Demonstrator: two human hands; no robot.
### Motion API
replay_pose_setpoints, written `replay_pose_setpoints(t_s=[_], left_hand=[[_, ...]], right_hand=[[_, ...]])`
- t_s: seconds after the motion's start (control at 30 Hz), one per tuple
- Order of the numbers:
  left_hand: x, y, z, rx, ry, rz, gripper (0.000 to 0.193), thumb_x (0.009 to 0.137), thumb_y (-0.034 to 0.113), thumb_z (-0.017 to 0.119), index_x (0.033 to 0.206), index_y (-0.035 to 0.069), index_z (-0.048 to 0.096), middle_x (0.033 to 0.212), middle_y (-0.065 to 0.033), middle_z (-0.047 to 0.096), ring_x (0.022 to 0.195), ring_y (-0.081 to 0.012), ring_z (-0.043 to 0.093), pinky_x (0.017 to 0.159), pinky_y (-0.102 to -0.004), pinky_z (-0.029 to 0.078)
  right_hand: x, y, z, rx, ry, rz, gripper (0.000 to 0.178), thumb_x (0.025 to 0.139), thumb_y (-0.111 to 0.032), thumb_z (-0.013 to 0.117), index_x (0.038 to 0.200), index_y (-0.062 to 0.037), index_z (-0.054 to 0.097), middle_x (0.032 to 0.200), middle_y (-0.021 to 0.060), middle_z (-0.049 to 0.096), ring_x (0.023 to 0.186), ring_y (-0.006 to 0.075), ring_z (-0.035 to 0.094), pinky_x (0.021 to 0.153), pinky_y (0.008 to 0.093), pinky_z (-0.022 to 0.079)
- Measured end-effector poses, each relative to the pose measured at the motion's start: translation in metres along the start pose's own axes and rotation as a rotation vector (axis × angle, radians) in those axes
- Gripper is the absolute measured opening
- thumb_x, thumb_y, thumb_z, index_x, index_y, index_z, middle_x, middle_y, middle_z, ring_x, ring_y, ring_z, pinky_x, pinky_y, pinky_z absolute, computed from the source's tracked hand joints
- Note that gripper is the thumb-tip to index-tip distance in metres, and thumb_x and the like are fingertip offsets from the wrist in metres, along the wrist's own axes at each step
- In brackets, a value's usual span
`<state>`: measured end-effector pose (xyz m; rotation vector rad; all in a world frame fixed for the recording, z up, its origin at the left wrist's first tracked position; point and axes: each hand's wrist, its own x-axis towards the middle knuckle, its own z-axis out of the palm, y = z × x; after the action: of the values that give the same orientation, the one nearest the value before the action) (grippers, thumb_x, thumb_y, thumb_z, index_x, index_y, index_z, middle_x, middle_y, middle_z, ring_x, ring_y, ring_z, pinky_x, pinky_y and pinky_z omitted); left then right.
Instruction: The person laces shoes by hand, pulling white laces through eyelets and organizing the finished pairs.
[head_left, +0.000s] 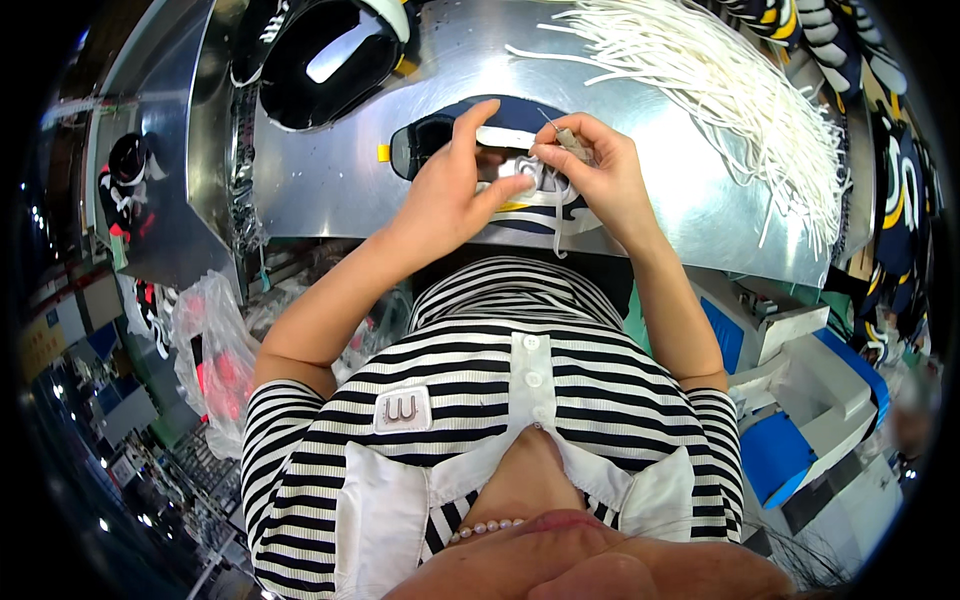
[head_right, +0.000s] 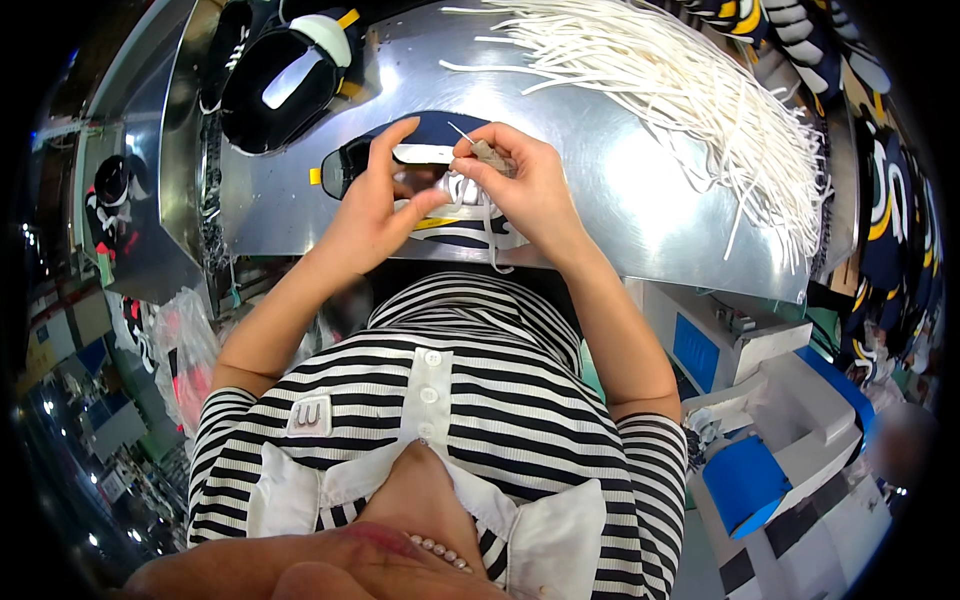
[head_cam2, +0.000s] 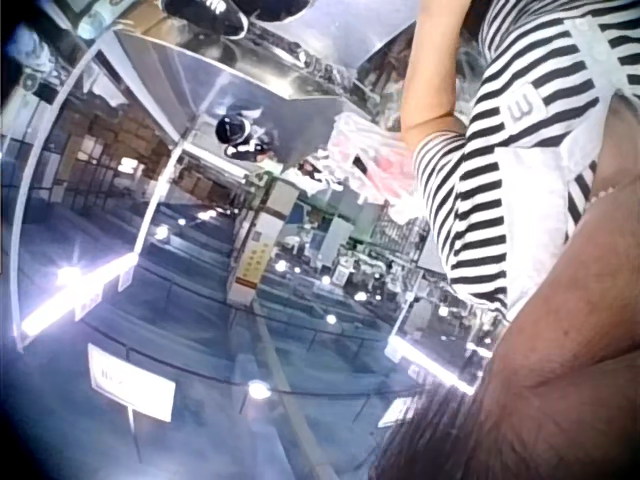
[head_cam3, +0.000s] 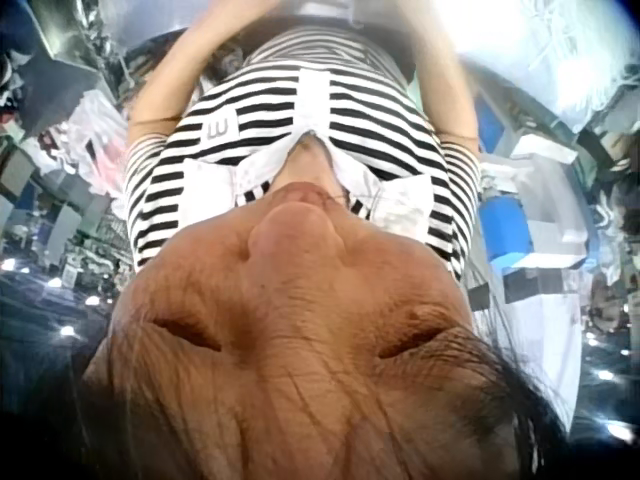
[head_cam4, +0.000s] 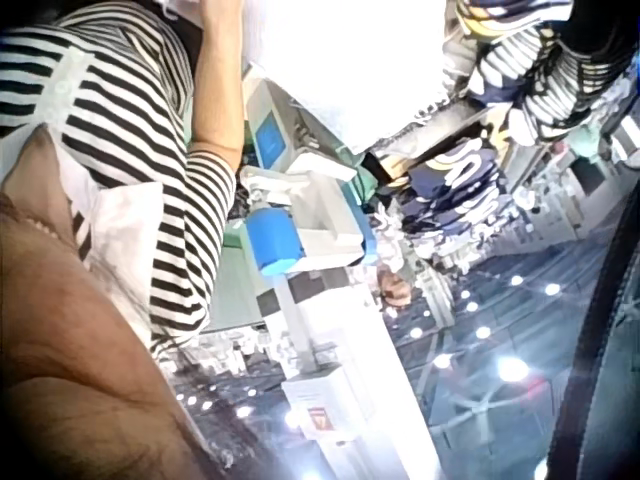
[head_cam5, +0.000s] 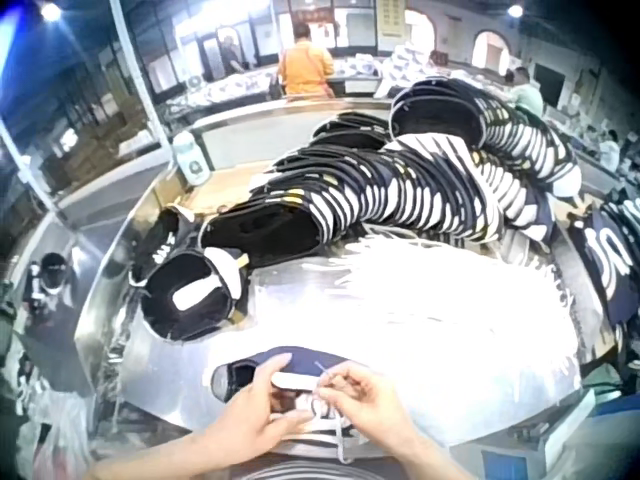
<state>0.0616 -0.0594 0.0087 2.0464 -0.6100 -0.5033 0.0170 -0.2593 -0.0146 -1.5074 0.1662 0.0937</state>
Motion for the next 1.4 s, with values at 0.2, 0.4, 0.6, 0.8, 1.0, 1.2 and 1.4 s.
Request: replay_pose_setpoints(t_s=[0.2, 0.4, 0.6, 0.8, 1.0, 1.2, 1.4], left_hand=[[0.000, -0.003, 0.012, 0.198, 0.213, 0.088, 0.035, 0.086, 0.032, 0.074, 0.112, 0.011, 0.065, 0.084, -0.0133, 0.062, 0.079, -0.0306, 0.058, 0.071, -0.0392, 0.048], [0.003, -0.008, 0.017, 0.151, 0.266, 0.087, 0.030, 0.083, 0.032, 0.076, 0.105, 0.014, 0.069, 0.082, -0.0098, 0.062, 0.080, -0.0313, 0.057, 0.074, -0.0390, 0.046], [0.003, -0.010, 0.014, 0.227, 0.195, 0.059, 0.027, 0.084, 0.017, 0.076, 0.107, 0.008, 0.067, 0.094, -0.0057, 0.068, 0.085, -0.0206, 0.058, 0.079, -0.0325, 0.048], [0.003, -0.008, 0.018, 0.228, 0.235, 0.027, 0.027, 0.081, 0.015, 0.077, 0.106, 0.008, 0.068, 0.093, -0.0051, 0.068, 0.085, -0.0205, 0.059, 0.078, -0.0316, 0.049], [0.005, -0.011, 0.020, 0.212, 0.246, 0.011, 0.028, 0.081, 0.011, 0.077, 0.107, 0.007, 0.068, 0.096, -0.0082, 0.067, 0.088, -0.0196, 0.063, 0.079, -0.0299, 0.051], [0.001, -0.007, 0.022, 0.338, 0.253, 0.138, 0.030, 0.081, 0.009, 0.073, 0.111, 0.008, 0.067, 0.097, -0.0101, 0.067, 0.084, -0.0258, 0.061, 0.077, -0.0350, 0.049], [0.005, -0.009, 0.032, 0.342, 0.298, 0.345, 0.039, 0.081, 0.004, 0.061, 0.120, 0.004, 0.060, 0.095, -0.0103, 0.066, 0.082, -0.0291, 0.057, 0.079, -0.0411, 0.040]], right_hand=[[0.018, -0.005, 0.010, -0.260, -0.025, -0.123, 0.015, 0.084, -0.014, 0.071, 0.092, -0.0019, 0.069, 0.089, 0.0065, 0.064, 0.078, 0.0173, 0.061, 0.071, 0.0291, 0.047], [0.012, -0.003, 0.000, -0.172, -0.082, 0.000, 0.014, 0.085, -0.012, 0.070, 0.092, -0.0002, 0.068, 0.087, 0.0054, 0.063, 0.078, 0.0134, 0.059, 0.073, 0.0274, 0.047], [0.013, -0.008, -0.001, -0.306, -0.173, -0.056, 0.012, 0.092, -0.013, 0.066, 0.099, -0.0029, 0.065, 0.085, -0.0020, 0.060, 0.077, 0.0063, 0.051, 0.070, 0.0213, 0.043], [-0.019, -0.011, -0.002, -0.358, 0.033, -0.052, 0.022, 0.094, -0.021, 0.065, 0.108, -0.0039, 0.060, 0.096, 0.0133, 0.069, 0.084, 0.0237, 0.069, 0.072, 0.0329, 0.052], [-0.028, -0.011, -0.005, -0.539, -0.023, -0.071, 0.017, 0.094, -0.018, 0.063, 0.104, -0.0049, 0.059, 0.083, 0.0122, 0.071, 0.073, 0.0282, 0.069, 0.066, 0.0357, 0.052], [-0.023, -0.005, 0.005, -0.694, 0.038, -0.205, 0.018, 0.089, -0.015, 0.065, 0.100, -0.0033, 0.055, 0.074, 0.0122, 0.068, 0.068, 0.0301, 0.069, 0.060, 0.0392, 0.052], [0.002, -0.003, 0.027, -0.994, 0.047, -0.389, 0.024, 0.082, -0.008, 0.065, 0.094, 0.0021, 0.046, 0.068, 0.0158, 0.064, 0.067, 0.0317, 0.068, 0.053, 0.0388, 0.052]])
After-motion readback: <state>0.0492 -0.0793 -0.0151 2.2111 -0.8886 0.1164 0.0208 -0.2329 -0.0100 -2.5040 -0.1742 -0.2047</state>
